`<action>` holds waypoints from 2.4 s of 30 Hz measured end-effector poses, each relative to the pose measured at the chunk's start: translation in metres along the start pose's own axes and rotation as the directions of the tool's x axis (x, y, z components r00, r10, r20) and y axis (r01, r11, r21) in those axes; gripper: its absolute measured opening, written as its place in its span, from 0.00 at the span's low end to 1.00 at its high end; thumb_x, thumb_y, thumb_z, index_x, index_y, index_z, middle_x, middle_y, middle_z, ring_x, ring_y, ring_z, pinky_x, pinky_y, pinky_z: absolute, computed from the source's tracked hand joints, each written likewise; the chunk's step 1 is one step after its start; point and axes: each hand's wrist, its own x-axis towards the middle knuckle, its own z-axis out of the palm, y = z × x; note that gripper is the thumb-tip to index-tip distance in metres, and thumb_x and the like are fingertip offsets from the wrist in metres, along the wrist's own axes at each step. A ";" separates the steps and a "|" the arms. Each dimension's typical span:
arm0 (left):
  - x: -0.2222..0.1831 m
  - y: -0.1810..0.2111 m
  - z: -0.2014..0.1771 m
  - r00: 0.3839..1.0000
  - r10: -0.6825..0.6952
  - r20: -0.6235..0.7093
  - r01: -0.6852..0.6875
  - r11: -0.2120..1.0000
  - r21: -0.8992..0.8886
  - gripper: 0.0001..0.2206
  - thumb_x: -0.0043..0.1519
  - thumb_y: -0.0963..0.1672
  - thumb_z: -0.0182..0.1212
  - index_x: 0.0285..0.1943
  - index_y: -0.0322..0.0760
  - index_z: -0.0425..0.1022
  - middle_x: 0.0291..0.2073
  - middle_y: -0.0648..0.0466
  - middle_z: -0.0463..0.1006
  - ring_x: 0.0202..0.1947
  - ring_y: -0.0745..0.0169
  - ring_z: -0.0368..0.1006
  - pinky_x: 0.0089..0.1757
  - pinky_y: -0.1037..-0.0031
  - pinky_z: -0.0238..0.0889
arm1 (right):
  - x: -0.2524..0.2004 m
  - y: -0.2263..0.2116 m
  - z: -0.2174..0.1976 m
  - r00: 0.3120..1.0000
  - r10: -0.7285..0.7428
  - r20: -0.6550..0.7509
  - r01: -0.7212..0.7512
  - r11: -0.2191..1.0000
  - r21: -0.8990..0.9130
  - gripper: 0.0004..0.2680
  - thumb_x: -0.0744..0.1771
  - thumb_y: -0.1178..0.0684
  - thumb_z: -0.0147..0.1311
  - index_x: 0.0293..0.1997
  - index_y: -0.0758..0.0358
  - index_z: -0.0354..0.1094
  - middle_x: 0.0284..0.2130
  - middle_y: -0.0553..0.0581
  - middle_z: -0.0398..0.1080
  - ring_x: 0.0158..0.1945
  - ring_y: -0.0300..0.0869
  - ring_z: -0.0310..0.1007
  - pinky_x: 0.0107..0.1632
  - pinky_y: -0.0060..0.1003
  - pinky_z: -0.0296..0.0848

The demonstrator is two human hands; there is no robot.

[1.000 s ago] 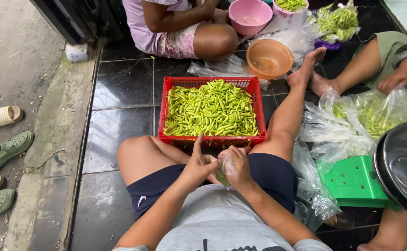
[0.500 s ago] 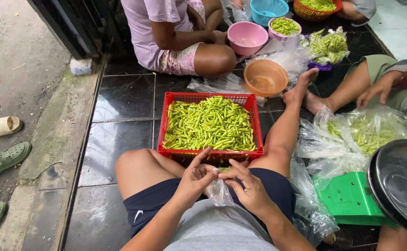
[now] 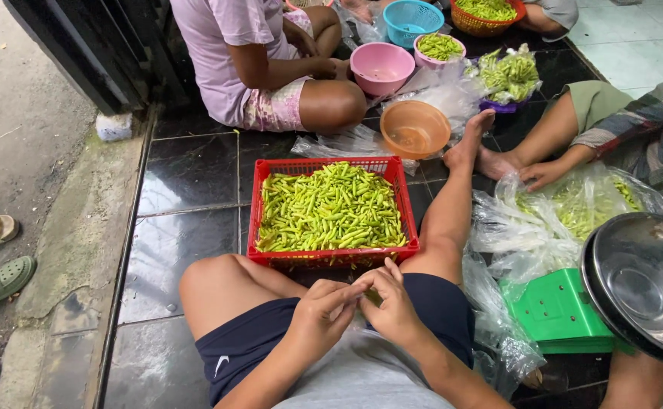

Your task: The person sorts green chilies from a red plastic crate into small clear plastic bags by hand while sitting on the floor.

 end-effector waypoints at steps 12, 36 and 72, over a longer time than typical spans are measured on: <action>-0.006 0.007 0.013 0.960 0.170 -0.221 -0.139 0.979 0.151 0.06 0.64 0.40 0.63 0.48 0.40 0.82 0.43 0.52 0.80 0.40 0.56 0.72 0.45 0.71 0.69 | -0.005 -0.004 0.020 0.949 -0.118 -0.292 0.163 0.977 0.135 0.03 0.67 0.60 0.54 0.36 0.60 0.64 0.32 0.54 0.70 0.40 0.44 0.74 0.70 0.52 0.60; 0.036 -0.072 -0.007 0.929 -0.299 0.220 0.369 0.802 -0.469 0.24 0.64 0.41 0.62 0.71 0.33 0.64 0.34 0.56 0.74 0.36 0.71 0.72 0.45 0.77 0.68 | -0.005 0.087 -0.022 0.732 0.087 0.675 -0.621 0.493 0.609 0.15 0.68 0.59 0.59 0.60 0.64 0.60 0.50 0.53 0.67 0.56 0.36 0.68 0.59 0.30 0.68; -0.024 -0.289 0.137 0.716 -0.399 0.573 0.073 0.859 0.506 0.21 0.63 0.40 0.53 0.67 0.48 0.71 0.42 0.39 0.81 0.43 0.35 0.80 0.41 0.49 0.73 | -0.094 0.308 -0.105 0.248 0.955 -0.164 -0.890 0.157 -0.428 0.20 0.70 0.55 0.37 0.73 0.58 0.54 0.65 0.78 0.60 0.67 0.70 0.61 0.64 0.64 0.62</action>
